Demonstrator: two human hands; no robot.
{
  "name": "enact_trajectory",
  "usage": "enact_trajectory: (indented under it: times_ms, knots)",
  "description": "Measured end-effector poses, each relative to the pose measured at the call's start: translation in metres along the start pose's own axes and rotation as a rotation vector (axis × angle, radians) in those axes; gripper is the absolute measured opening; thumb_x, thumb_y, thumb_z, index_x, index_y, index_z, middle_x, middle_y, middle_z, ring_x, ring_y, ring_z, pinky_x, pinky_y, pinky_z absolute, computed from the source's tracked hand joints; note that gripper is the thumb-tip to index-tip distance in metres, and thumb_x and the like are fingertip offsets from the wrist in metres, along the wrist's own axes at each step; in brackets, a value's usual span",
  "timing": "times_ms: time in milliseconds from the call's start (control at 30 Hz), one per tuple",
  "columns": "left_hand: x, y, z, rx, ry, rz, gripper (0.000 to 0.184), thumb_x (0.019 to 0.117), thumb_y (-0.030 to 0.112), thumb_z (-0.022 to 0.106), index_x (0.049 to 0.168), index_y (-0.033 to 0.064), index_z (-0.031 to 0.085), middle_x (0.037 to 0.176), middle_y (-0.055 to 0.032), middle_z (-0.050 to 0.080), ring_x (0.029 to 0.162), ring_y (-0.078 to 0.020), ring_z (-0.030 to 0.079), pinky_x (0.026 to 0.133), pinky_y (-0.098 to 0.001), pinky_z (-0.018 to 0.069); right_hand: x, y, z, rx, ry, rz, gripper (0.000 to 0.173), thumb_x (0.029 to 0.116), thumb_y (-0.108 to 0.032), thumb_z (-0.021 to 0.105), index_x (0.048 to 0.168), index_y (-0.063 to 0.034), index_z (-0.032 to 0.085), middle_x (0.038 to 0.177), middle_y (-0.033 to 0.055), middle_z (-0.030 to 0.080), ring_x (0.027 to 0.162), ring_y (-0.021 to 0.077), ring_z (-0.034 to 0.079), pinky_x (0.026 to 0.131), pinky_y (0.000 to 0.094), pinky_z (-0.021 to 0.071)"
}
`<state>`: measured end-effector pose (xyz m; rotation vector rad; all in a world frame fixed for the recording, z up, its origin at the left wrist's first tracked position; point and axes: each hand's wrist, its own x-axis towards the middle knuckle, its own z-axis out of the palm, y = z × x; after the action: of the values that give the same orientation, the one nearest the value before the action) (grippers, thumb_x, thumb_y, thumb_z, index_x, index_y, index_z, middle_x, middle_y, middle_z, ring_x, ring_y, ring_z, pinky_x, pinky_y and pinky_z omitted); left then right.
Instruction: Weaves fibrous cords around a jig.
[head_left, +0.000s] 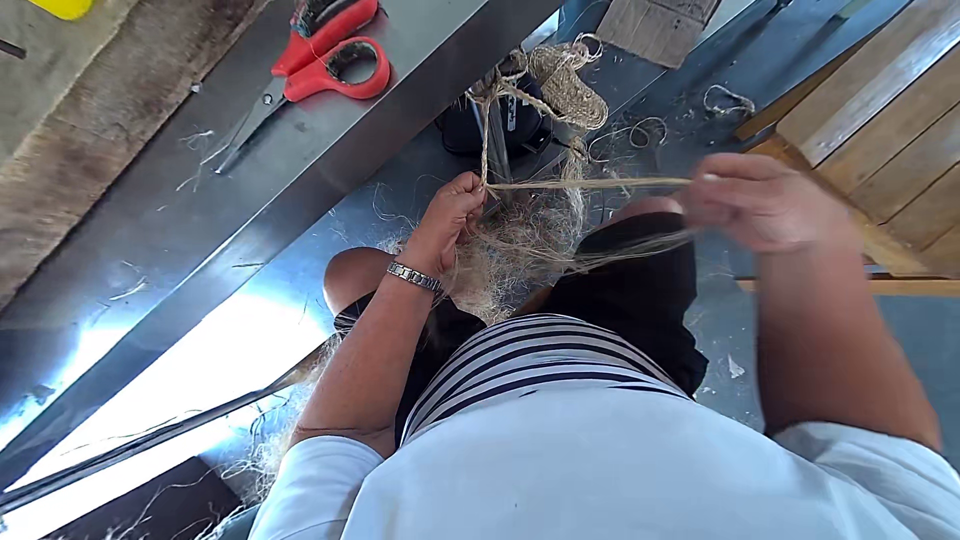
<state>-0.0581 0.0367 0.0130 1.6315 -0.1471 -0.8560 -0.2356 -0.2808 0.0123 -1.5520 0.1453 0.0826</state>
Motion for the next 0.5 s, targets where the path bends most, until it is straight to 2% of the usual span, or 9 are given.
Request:
enact_trajectory:
  times_ms: [67,133,167,200,233,267,333,433,500]
  knots:
    - [-0.001,-0.003,-0.003,-0.001,0.007,-0.014,0.022,0.1084,0.01,0.042,0.088,0.0162,0.049,0.062,0.0089,0.039,0.046,0.0016,0.032,0.042,-0.0123,0.0248,-0.046,0.008,-0.055,-0.183,0.138,0.077,0.02,0.0991,-0.026,0.051,0.083,-0.0327,0.061,0.065,-0.0202,0.055,0.055,-0.0056,0.048,0.054,0.0149,0.0442]
    - [0.001,-0.005,-0.003,0.009,-0.002,-0.01,0.021,0.1084,0.01,0.042,0.089,0.0158,0.049,0.061,0.0088,0.039,0.045,0.0013,0.031,0.042,-0.0126,0.0243,-0.091,0.03,-0.105,-0.487,0.323,0.232,0.019,0.1009,-0.021,0.051,0.083,-0.0239,0.058,0.068,-0.0151,0.057,0.057,-0.0035,0.053,0.054,0.0167,0.0477]
    - [0.002,-0.005,-0.002,0.017,-0.008,0.001,0.021,0.108,0.009,0.042,0.089,0.0153,0.049,0.061,0.0085,0.039,0.046,0.0008,0.031,0.042,-0.0129,0.0244,-0.106,0.04,-0.121,-0.705,0.393,0.348,0.018,0.1031,-0.017,0.053,0.087,-0.0122,0.059,0.071,-0.0031,0.057,0.061,0.0068,0.054,0.056,0.0277,0.048]
    - [0.004,-0.005,-0.001,0.021,-0.02,0.012,0.021,0.1078,0.008,0.042,0.089,0.015,0.049,0.062,0.0081,0.039,0.047,0.0003,0.031,0.043,-0.0133,0.025,-0.111,0.046,-0.127,-0.842,0.441,0.48,0.02,0.1047,-0.013,0.056,0.098,0.0035,0.065,0.085,0.02,0.063,0.076,0.0311,0.06,0.068,0.0545,0.049]
    - [0.006,-0.007,0.001,0.019,-0.03,0.02,0.022,0.1074,0.007,0.042,0.088,0.015,0.049,0.062,0.0081,0.039,0.047,0.0001,0.031,0.044,-0.0136,0.0249,-0.11,0.047,-0.126,-0.948,0.47,0.558,0.025,0.104,-0.014,0.06,0.108,0.0087,0.069,0.101,0.0362,0.065,0.097,0.0535,0.063,0.082,0.0769,0.0441]
    - [0.007,-0.009,0.003,0.013,-0.043,0.026,0.021,0.1072,0.007,0.041,0.089,0.0151,0.049,0.063,0.0083,0.039,0.048,0.0002,0.032,0.044,-0.0135,0.0252,-0.104,0.04,-0.113,-1.0,0.476,0.563,0.028,0.1038,-0.015,0.06,0.114,0.0092,0.069,0.113,0.0431,0.062,0.112,0.0639,0.056,0.091,0.0857,0.0348]
    - [0.011,-0.015,0.004,-0.014,-0.066,0.04,0.02,0.1069,0.007,0.041,0.091,0.015,0.051,0.063,0.0086,0.04,0.048,0.001,0.032,0.044,-0.0127,0.026,-0.072,0.017,-0.07,-0.963,0.449,0.363,0.03,0.1057,-0.017,0.056,0.122,0.0057,0.068,0.123,0.0373,0.062,0.12,0.0565,0.056,0.102,0.0763,0.0373]
    - [0.015,-0.02,-0.001,-0.067,-0.106,0.07,0.023,0.1067,0.006,0.039,0.09,0.0159,0.051,0.061,0.0099,0.041,0.047,0.002,0.033,0.044,-0.0118,0.0268,0.004,0.004,0.003,-0.723,0.326,-0.096,0.027,0.1012,-0.017,0.058,0.113,0.0021,0.073,0.107,0.0201,0.071,0.097,0.0257,0.068,0.091,0.0474,0.0546]
    - [0.017,-0.024,-0.004,-0.13,-0.144,0.078,0.024,0.1063,0.005,0.038,0.09,0.0172,0.051,0.061,0.0112,0.042,0.048,0.0028,0.034,0.044,-0.0115,0.0285,0.06,0.0,0.052,-0.523,0.158,-0.206,0.025,0.0997,-0.016,0.059,0.11,0.0,0.074,0.101,0.0108,0.073,0.089,0.012,0.068,0.086,0.036,0.0575]
